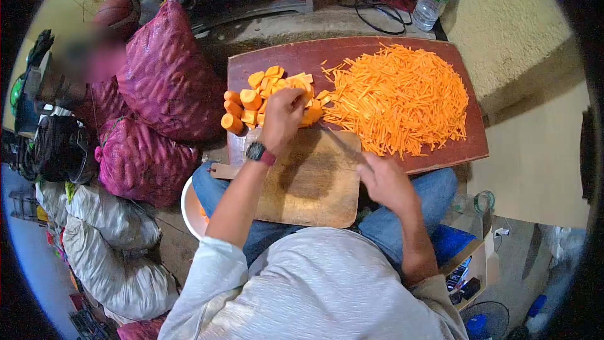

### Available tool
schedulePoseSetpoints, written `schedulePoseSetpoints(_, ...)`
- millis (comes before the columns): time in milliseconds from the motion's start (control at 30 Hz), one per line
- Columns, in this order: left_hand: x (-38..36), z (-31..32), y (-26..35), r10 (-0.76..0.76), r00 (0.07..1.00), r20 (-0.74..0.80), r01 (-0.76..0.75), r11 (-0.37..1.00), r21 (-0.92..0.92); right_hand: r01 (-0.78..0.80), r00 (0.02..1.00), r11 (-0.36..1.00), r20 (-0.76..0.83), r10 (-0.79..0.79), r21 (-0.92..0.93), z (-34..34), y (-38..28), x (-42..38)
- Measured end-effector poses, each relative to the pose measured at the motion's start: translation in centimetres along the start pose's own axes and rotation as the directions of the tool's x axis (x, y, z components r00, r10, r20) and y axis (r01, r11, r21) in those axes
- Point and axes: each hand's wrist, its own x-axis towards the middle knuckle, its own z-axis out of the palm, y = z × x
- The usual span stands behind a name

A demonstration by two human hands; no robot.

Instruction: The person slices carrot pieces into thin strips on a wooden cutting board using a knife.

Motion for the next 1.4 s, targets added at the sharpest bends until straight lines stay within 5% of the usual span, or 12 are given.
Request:
schedulePoseSetpoints(33, -1.6, -0.8, 0.9, -0.184, 0.983, 0.018, 0.185, 0.972, -0.143, -0.033, 0.999, 0.999, -0.041, 0.032, -0.021, -0.5, 0.3, 0.5)
schedulePoseSetpoints(133, -6.6, -1.8, 1.8, -0.312, 0.950, 0.033, 0.312, 0.933, -0.176, -0.077, 0.989, 0.996, -0.127, 0.072, -0.034, -1.6, 1.3, 1.1)
schedulePoseSetpoints(233, -10.4, -2.3, 2.7, -0.226, 0.974, -0.030, 0.223, 0.972, -0.070, -0.108, 0.983, 0.994, -0.153, 0.102, -0.031, -1.5, 0.3, 0.9)
schedulePoseSetpoints(400, -13.1, -3.4, 4.9, -0.400, 0.914, 0.072, 0.404, 0.911, -0.076, 0.032, 0.999, 0.985, -0.022, -0.028, 0.168, 1.4, -2.2, -0.6)
schedulePoseSetpoints(533, -15.4, -3.5, 5.3, -0.320, 0.944, 0.083, 0.323, 0.946, -0.020, 0.028, 0.994, 0.982, 0.095, -0.046, 0.186, 4.0, -3.4, -1.4)
schedulePoseSetpoints(667, -16.5, -4.5, 5.4, -0.342, 0.926, 0.159, 0.317, 0.935, 0.162, 0.136, 0.990, 0.967, 0.010, -0.141, 0.217, 5.4, -4.0, -1.6)
schedulePoseSetpoints(733, -16.5, -4.9, 5.3, -0.312, 0.931, 0.189, 0.293, 0.949, 0.120, 0.049, 0.980, 0.977, 0.178, -0.087, 0.207, 4.6, -4.6, -1.0)
schedulePoseSetpoints(1033, -16.7, -5.0, 4.5, -0.088, 0.958, 0.272, 0.051, 0.989, 0.138, 0.087, 0.995, 0.971, 0.032, -0.096, 0.223, 5.9, -4.1, -0.7)
schedulePoseSetpoints(1167, -16.9, -3.9, 3.8, -0.003, 0.961, 0.276, -0.066, 0.968, 0.241, 0.065, 0.990, 0.977, 0.106, -0.088, 0.202, 5.8, -4.5, -0.3)
schedulePoseSetpoints(1400, -16.7, -4.0, 3.9, -0.019, 0.962, 0.272, -0.040, 0.976, 0.212, 0.087, 0.984, 0.987, 0.145, -0.106, 0.131, 5.2, -5.2, -0.4)
